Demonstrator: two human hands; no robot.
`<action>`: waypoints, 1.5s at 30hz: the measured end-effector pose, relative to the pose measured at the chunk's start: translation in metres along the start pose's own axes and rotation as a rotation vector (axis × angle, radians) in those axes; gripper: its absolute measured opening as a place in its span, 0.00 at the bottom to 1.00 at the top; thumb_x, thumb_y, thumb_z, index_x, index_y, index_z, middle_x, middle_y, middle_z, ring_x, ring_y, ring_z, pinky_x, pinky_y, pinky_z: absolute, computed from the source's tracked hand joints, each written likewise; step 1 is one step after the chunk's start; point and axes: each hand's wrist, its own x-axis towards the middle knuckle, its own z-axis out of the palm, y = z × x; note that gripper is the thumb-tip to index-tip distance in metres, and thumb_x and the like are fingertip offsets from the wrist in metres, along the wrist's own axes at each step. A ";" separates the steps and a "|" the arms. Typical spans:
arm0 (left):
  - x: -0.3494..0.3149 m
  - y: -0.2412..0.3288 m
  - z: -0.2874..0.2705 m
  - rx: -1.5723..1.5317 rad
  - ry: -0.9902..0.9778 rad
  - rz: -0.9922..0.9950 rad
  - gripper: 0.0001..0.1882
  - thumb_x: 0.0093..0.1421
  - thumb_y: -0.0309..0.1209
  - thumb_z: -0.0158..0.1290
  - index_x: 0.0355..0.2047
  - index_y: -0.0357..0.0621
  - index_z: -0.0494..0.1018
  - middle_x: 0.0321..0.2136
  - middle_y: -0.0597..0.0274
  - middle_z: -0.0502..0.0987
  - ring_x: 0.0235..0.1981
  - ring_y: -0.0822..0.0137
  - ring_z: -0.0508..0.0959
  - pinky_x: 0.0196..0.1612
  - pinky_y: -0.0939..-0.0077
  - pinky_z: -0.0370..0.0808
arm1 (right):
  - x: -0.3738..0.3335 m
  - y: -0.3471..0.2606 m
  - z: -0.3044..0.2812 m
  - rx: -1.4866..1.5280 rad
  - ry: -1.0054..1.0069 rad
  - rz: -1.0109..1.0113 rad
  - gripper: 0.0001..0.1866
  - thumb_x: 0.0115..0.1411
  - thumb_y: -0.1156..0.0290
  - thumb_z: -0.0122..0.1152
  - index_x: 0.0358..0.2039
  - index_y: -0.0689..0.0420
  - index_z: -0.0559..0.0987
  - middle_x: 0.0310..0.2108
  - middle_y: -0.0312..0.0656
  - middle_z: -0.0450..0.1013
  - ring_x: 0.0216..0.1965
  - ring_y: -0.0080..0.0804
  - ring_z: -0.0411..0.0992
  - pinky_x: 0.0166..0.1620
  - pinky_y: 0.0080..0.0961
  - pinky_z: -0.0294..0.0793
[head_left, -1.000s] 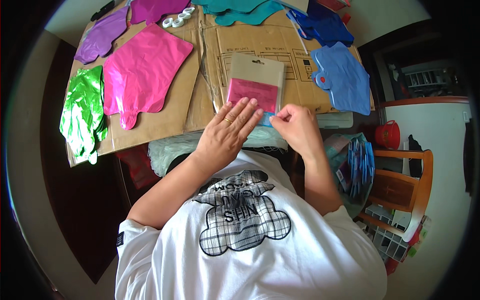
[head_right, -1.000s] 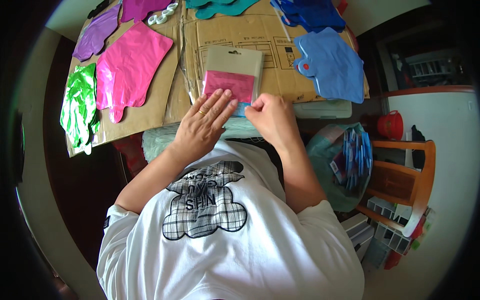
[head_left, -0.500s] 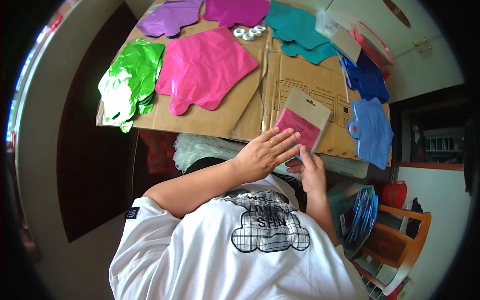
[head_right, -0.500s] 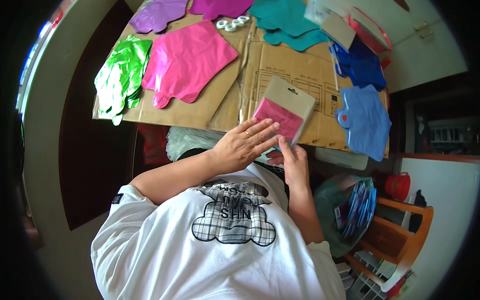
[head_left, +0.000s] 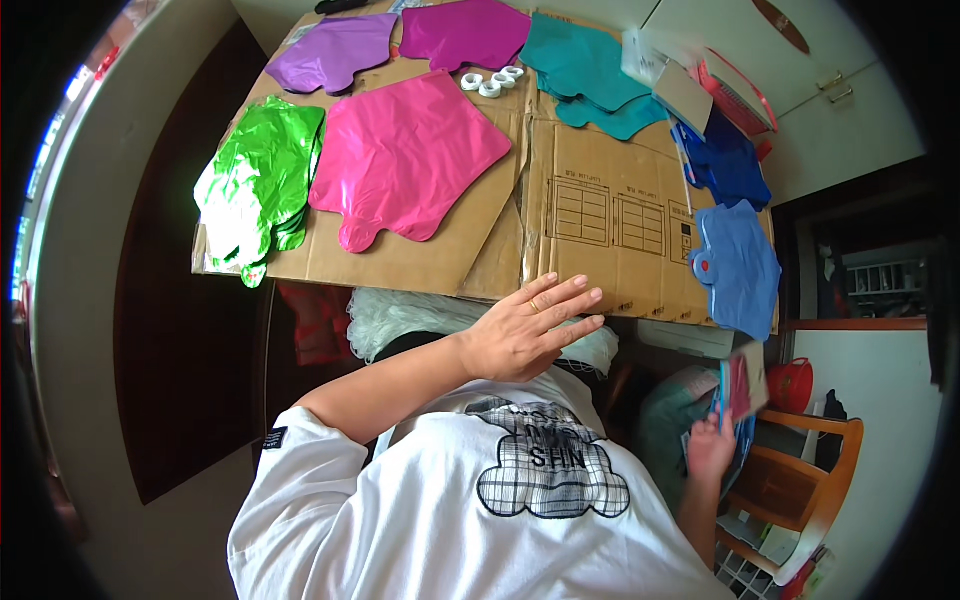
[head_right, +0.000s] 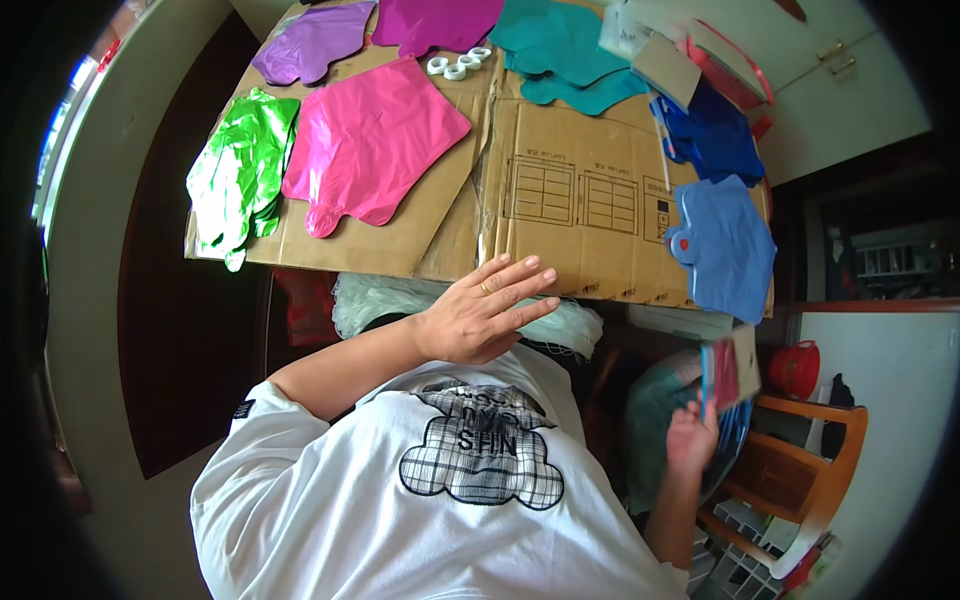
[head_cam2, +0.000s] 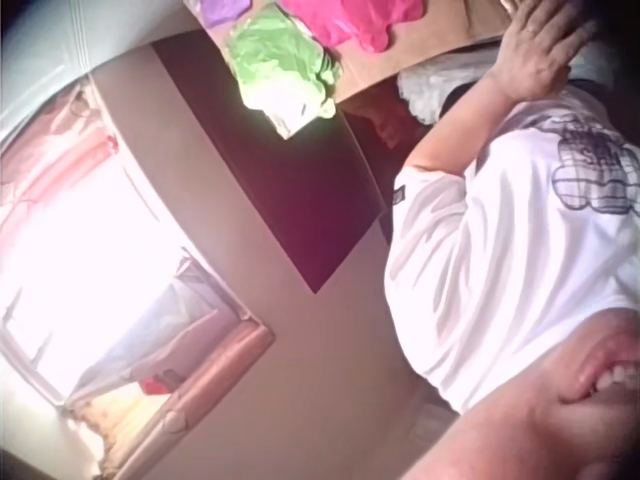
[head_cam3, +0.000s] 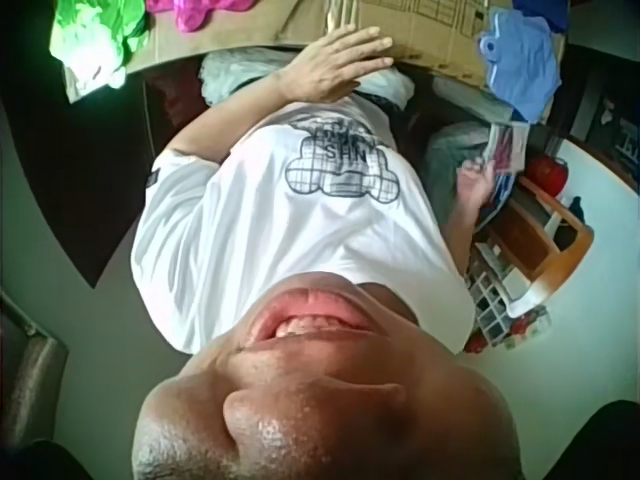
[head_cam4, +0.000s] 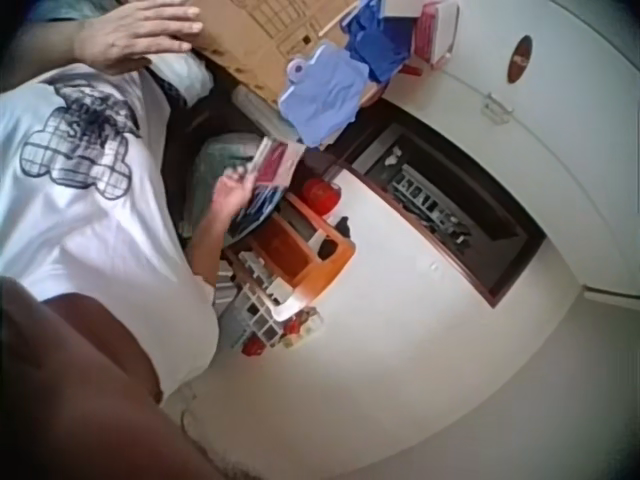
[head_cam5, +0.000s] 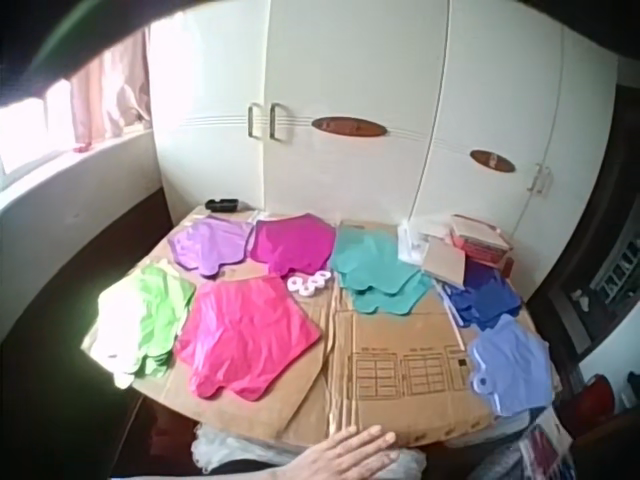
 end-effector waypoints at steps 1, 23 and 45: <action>0.000 -0.001 0.001 -0.013 0.017 0.014 0.35 0.47 0.25 0.57 0.59 0.46 0.64 0.63 0.52 0.61 0.64 0.53 0.61 0.64 0.55 0.57 | 0.002 -0.011 -0.041 0.030 0.138 0.055 0.10 0.67 0.63 0.50 0.38 0.55 0.75 0.27 0.33 0.72 0.23 0.19 0.65 0.30 0.20 0.64; -0.025 -0.036 -0.106 0.212 0.454 -0.358 0.09 0.44 0.18 0.60 0.24 0.46 0.75 0.29 0.63 0.77 0.32 0.61 0.78 0.34 0.68 0.73 | 0.026 -0.074 -0.124 -1.589 0.666 0.236 0.26 0.62 0.49 0.49 0.38 0.63 0.77 0.26 0.49 0.76 0.29 0.41 0.77 0.29 0.39 0.75; -0.007 -0.130 -0.118 0.514 0.134 -0.683 0.15 0.54 0.46 0.58 0.32 0.51 0.74 0.31 0.63 0.74 0.37 0.57 0.74 0.42 0.62 0.69 | 0.046 0.157 0.430 -1.201 -1.205 -1.331 0.07 0.56 0.72 0.58 0.34 0.60 0.80 0.40 0.44 0.76 0.40 0.43 0.73 0.45 0.34 0.72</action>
